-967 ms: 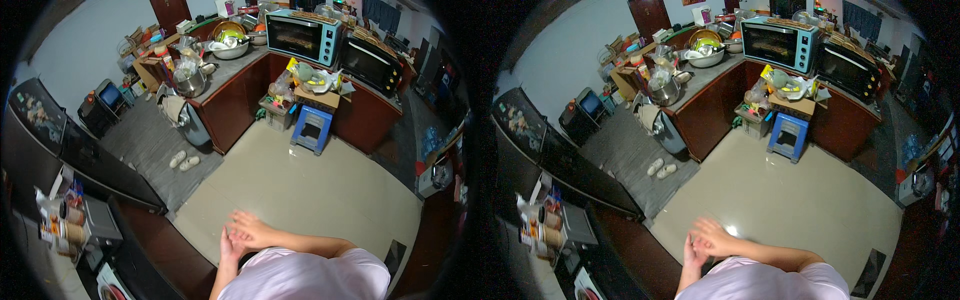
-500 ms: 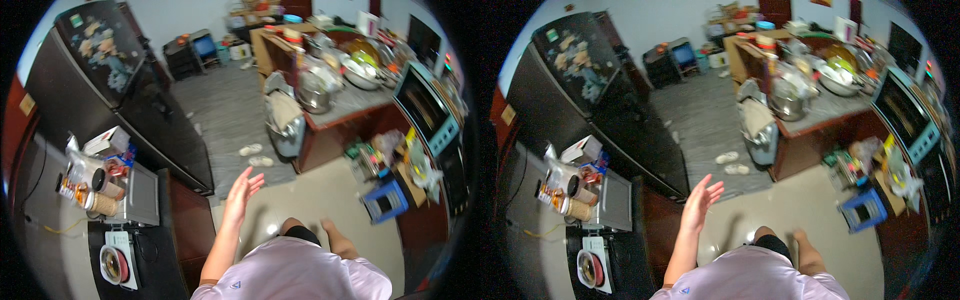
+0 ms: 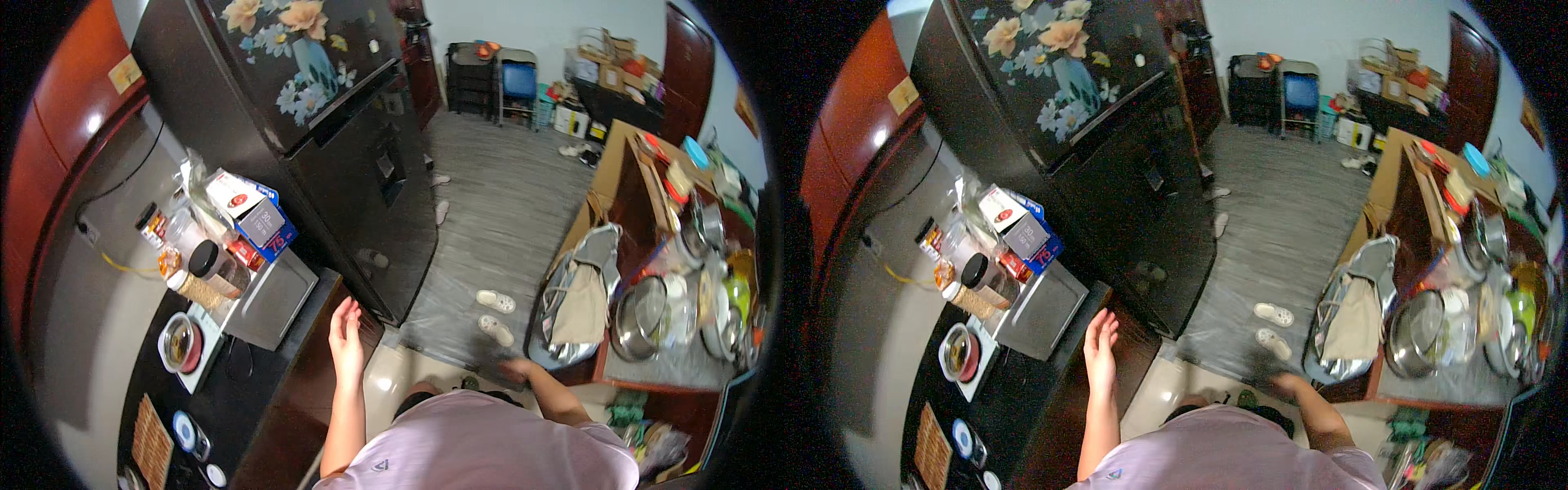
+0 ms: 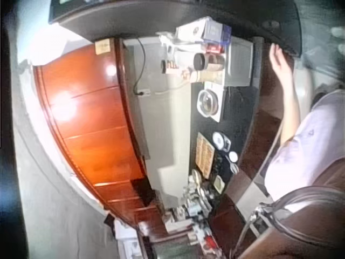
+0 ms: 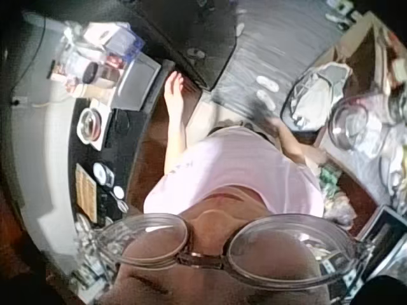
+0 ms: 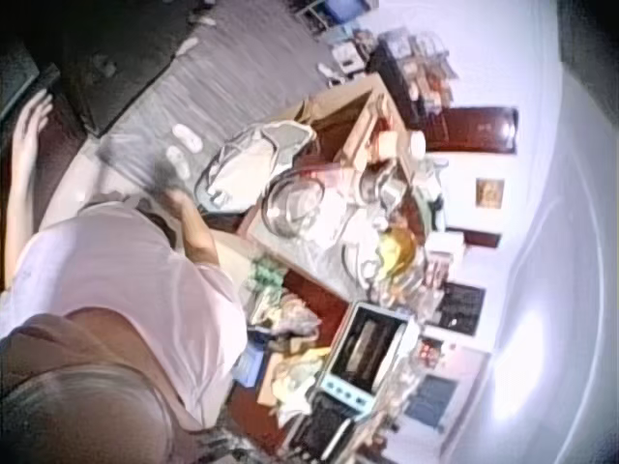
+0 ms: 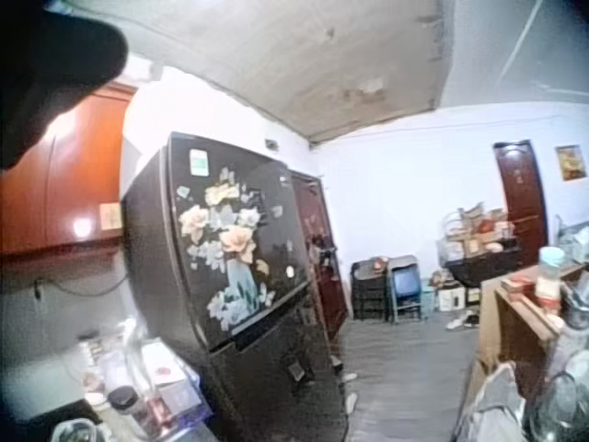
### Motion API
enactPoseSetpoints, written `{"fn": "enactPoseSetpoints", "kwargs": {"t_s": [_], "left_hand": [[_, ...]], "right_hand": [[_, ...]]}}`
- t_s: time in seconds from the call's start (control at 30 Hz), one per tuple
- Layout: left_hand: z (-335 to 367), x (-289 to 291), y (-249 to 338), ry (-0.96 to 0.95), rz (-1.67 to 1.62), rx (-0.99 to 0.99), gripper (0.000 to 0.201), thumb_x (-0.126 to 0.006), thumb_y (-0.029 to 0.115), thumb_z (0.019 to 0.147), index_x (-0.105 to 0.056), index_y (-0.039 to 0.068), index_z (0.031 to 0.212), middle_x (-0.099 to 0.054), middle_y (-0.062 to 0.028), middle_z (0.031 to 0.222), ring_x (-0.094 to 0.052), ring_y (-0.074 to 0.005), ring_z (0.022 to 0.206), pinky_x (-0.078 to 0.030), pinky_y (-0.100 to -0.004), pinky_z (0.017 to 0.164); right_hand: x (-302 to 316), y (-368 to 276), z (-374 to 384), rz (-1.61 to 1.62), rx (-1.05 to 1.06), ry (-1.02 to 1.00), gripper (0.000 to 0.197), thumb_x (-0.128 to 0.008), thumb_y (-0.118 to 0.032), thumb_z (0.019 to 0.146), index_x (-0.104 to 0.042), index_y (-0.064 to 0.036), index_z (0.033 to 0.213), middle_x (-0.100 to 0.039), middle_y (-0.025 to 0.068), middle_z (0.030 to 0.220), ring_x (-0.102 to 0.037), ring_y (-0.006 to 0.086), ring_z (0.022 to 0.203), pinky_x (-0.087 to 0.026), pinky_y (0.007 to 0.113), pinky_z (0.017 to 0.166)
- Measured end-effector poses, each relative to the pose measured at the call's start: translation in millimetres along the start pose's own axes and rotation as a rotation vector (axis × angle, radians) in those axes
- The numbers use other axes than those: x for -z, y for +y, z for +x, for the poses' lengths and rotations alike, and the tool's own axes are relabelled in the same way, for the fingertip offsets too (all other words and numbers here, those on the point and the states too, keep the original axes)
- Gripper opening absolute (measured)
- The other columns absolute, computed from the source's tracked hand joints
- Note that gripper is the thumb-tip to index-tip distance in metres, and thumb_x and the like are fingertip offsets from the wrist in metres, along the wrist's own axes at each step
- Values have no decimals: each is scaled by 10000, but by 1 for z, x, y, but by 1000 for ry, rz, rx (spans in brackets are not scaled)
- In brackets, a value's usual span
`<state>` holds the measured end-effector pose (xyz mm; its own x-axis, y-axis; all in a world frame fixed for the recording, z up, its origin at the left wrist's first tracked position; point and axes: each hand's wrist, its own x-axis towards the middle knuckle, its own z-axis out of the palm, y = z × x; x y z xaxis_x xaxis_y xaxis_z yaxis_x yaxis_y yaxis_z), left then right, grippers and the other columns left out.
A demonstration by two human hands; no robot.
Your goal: The person retrieves a block of butter from a refrigerator, removes a piece from a bowl on the counter, and uses a knife to cut and weigh several portions of butter on a digital scale.
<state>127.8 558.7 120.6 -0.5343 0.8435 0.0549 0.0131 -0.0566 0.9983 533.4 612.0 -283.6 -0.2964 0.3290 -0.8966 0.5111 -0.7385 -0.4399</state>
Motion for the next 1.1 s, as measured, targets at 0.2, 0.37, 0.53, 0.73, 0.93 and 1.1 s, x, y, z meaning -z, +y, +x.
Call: {"fn": "enactPoseSetpoints", "kwargs": {"t_s": [0.2, 0.37, 0.53, 0.73, 0.93, 1.1], "left_hand": [[33, -36, -17, 109, 219, -181, 410, -512, 122, 969, -454, 27, 1364, -474, -165, 1382, -464, -257, 1274, -360, -358, 1066], [83, -51, -8, 137, 416, -348, 462, -514, 136, 962, -416, 50, 1405, -411, -129, 1449, -391, -242, 1337, -333, -377, 1084], [129, -46, 11, 129, 642, -403, 576, -570, 162, 915, -356, 69, 1442, -317, -193, 1503, -325, -326, 1382, -256, -402, 1125], [216, -53, 26, 151, 780, -596, 575, -625, 171, 883, -398, 62, 1399, -127, -239, 1551, -236, -411, 1402, -246, -458, 1124], [258, -61, 20, 107, 758, -661, 549, -748, 157, 777, -514, 55, 1263, 29, -435, 1459, -155, -585, 1355, -242, -497, 1113], [265, -47, 9, 32, 742, -642, 508, -743, 170, 782, -552, 68, 1241, 26, -449, 1447, -126, -594, 1356, -242, -499, 1108]], "right_hand": [[-46, -254, -39, -314, 851, 480, 374, -594, -392, 894, -679, -29, 933, -662, 102, 772, -614, 197, 740, -490, 344, 705], [-75, -339, -42, -285, 938, 121, 336, -572, -331, 948, -663, -12, 1002, -686, 57, 907, -603, 122, 814, -483, 287, 753], [-125, -507, -139, -186, 1506, 303, 234, -610, -211, 927, -660, 8, 990, -689, 146, 925, -660, 185, 802, -508, 307, 720], [-167, -667, -238, -348, 2109, 709, 183, -625, -163, 896, -621, -14, 1003, -656, 141, 972, -640, 282, 933, -489, 350, 822], [-192, -716, -212, -196, 2063, 617, 256, -665, -233, 879, -492, -44, 885, -601, 93, 745, -584, 232, 603, -473, 333, 572], [-190, -724, -198, -108, 2031, 531, 278, -638, -218, 906, -434, -42, 843, -600, 131, 801, -564, 265, 600, -455, 333, 564]]}}
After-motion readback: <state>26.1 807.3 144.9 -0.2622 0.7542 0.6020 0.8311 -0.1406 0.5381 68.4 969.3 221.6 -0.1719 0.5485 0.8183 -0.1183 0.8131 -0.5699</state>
